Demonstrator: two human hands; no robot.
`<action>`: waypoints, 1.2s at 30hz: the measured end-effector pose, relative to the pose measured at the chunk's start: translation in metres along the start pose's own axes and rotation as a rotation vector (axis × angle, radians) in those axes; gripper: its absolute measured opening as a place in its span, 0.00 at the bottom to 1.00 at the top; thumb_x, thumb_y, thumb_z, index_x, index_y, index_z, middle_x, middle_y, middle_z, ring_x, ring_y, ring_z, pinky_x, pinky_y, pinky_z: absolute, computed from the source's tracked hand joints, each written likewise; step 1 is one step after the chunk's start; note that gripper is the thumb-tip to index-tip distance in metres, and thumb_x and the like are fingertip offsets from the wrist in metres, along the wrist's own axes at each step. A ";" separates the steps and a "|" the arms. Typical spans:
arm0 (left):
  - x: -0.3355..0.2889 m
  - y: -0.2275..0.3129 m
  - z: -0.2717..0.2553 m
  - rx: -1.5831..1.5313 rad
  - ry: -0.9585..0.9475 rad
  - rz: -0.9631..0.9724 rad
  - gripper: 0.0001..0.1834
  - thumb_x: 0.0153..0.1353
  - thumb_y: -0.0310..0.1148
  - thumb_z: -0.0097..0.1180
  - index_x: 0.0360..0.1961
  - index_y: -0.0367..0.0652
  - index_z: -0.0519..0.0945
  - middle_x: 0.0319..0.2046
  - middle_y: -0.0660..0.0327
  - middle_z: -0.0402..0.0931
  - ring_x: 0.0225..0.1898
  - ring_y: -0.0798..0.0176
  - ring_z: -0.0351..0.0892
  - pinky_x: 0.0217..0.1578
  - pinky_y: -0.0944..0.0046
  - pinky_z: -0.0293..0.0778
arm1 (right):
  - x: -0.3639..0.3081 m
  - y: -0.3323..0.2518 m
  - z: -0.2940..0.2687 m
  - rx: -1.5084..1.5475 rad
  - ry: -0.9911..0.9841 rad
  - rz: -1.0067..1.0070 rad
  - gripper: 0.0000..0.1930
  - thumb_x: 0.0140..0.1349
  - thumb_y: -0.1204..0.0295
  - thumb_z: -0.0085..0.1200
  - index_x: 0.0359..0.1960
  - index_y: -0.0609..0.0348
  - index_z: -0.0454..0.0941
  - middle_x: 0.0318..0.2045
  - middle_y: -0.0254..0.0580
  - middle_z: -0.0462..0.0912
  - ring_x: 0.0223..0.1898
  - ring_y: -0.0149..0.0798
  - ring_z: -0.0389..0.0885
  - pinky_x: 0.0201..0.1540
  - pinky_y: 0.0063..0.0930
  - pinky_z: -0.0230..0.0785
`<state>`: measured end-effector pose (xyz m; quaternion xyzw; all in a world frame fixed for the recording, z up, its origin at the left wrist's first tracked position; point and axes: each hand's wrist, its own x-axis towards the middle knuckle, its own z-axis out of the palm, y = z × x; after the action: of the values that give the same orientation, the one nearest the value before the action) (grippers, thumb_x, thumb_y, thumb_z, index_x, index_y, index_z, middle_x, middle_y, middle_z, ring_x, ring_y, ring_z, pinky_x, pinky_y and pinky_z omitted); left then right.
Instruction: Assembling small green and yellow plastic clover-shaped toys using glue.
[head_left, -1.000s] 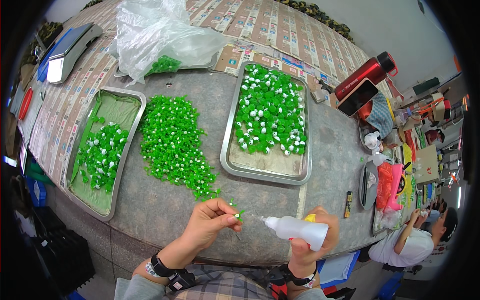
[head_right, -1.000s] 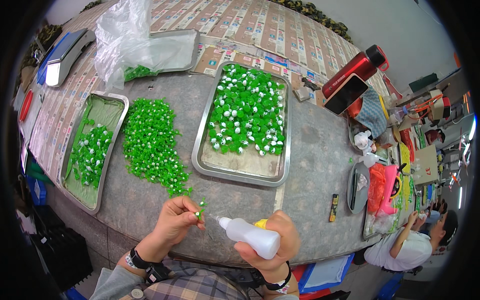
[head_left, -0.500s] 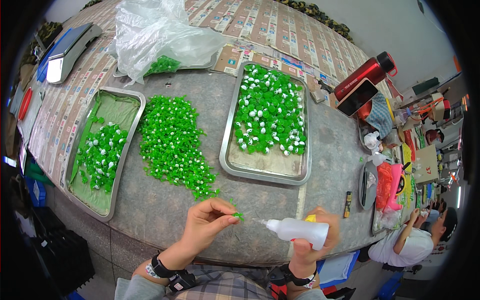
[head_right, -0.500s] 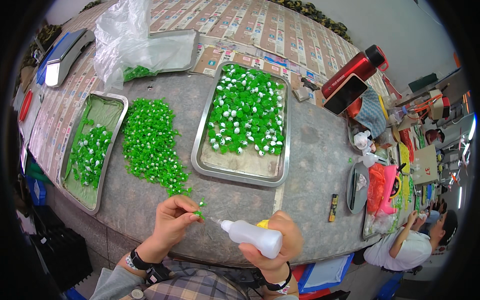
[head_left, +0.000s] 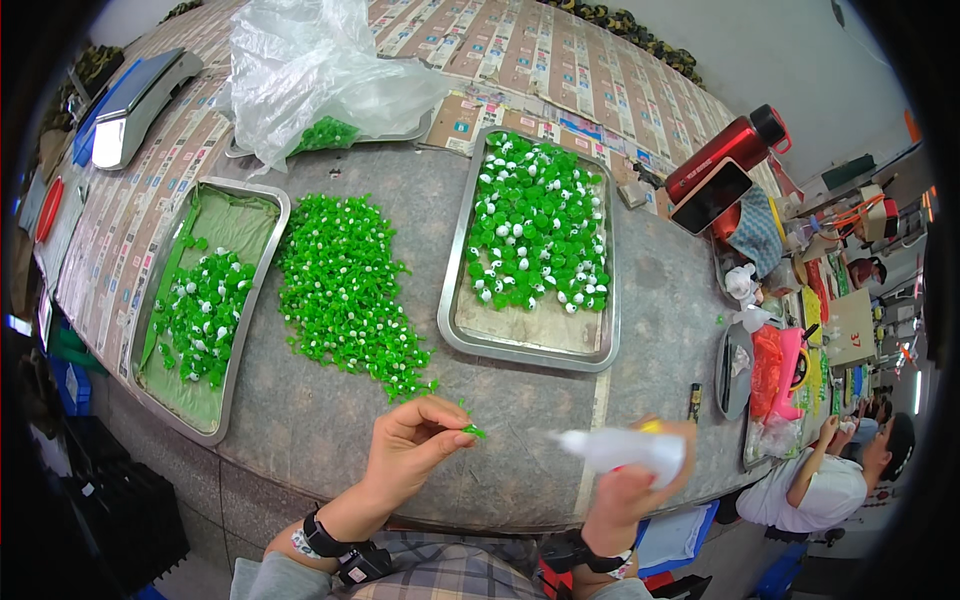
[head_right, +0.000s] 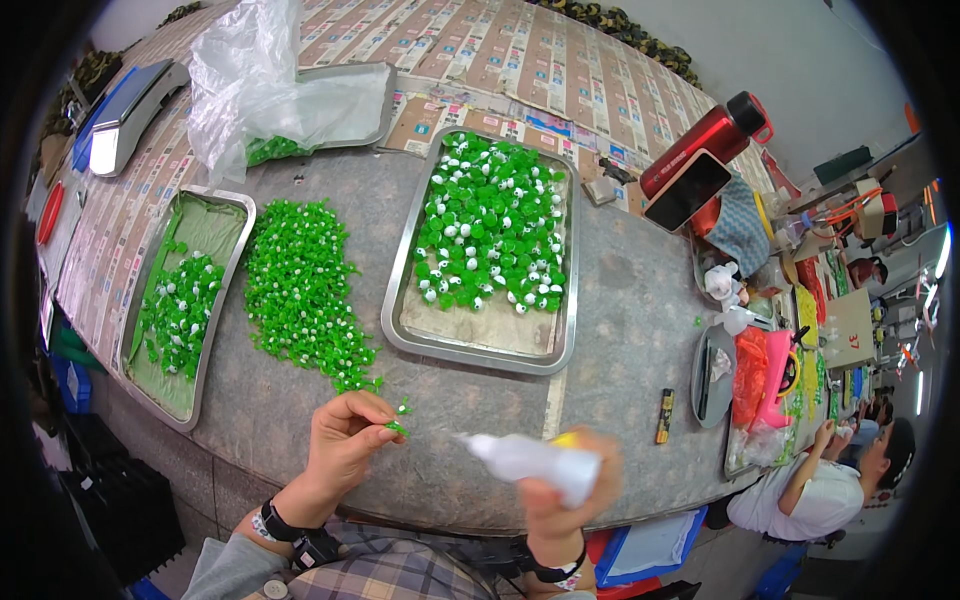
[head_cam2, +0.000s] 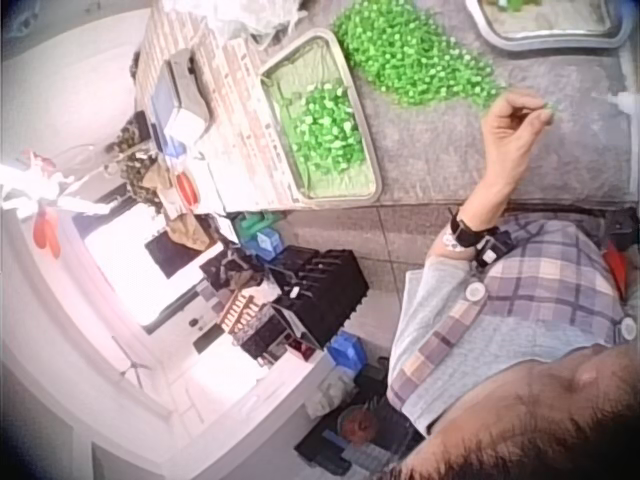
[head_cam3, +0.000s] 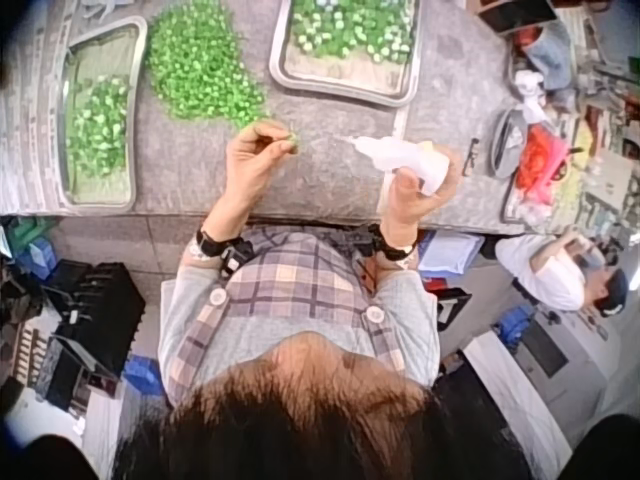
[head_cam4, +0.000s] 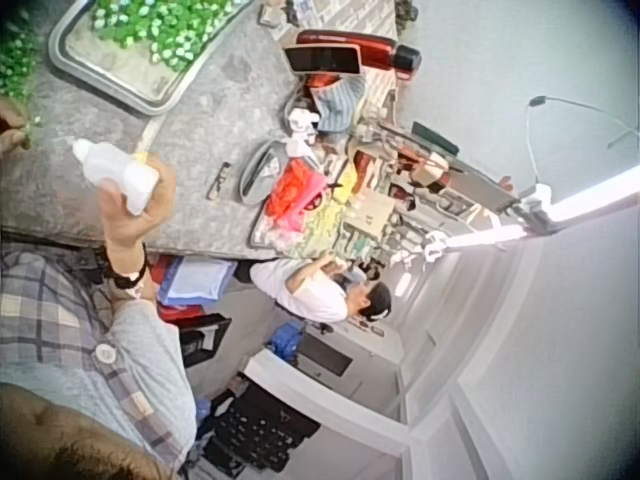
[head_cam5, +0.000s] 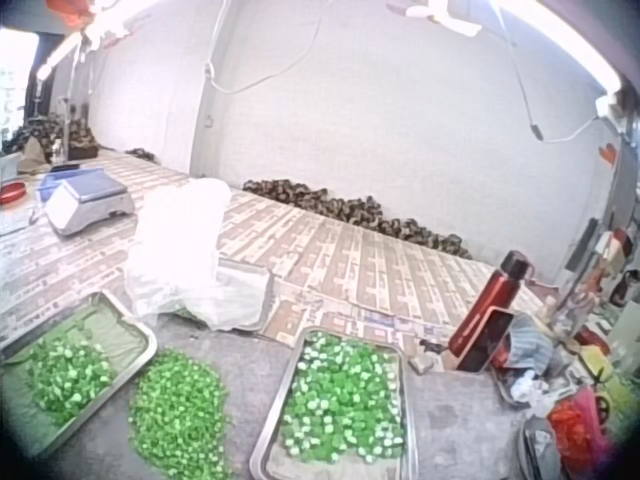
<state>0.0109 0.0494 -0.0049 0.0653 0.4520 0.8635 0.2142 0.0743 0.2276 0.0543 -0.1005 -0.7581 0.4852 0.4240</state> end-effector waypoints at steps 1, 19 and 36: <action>0.000 0.000 0.001 0.020 0.021 0.009 0.05 0.45 0.19 0.53 0.24 0.37 0.70 0.25 0.59 0.68 0.26 0.66 0.71 0.28 0.68 0.72 | 0.002 0.002 -0.004 0.004 0.221 0.082 0.23 0.39 0.59 0.59 0.29 0.61 0.64 0.21 0.35 0.67 0.21 0.30 0.67 0.23 0.22 0.61; -0.001 0.007 -0.002 -0.087 0.107 -0.101 0.05 0.47 0.20 0.52 0.26 0.36 0.70 0.25 0.59 0.71 0.26 0.68 0.72 0.29 0.70 0.71 | 0.066 0.029 -0.029 -0.844 0.007 -0.129 0.19 0.41 0.77 0.55 0.39 0.62 0.68 0.31 0.42 0.73 0.32 0.39 0.71 0.36 0.27 0.63; 0.000 0.009 -0.002 -0.134 -0.043 -0.100 0.04 0.47 0.20 0.52 0.26 0.36 0.71 0.27 0.57 0.71 0.29 0.66 0.73 0.32 0.69 0.71 | 0.024 0.012 0.037 -0.127 -0.902 0.329 0.10 0.45 0.73 0.55 0.30 0.63 0.72 0.25 0.39 0.76 0.27 0.28 0.75 0.31 0.18 0.65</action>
<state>0.0081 0.0437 0.0012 0.0466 0.3912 0.8784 0.2706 0.0294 0.2233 0.0511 -0.0243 -0.8686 0.4937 -0.0362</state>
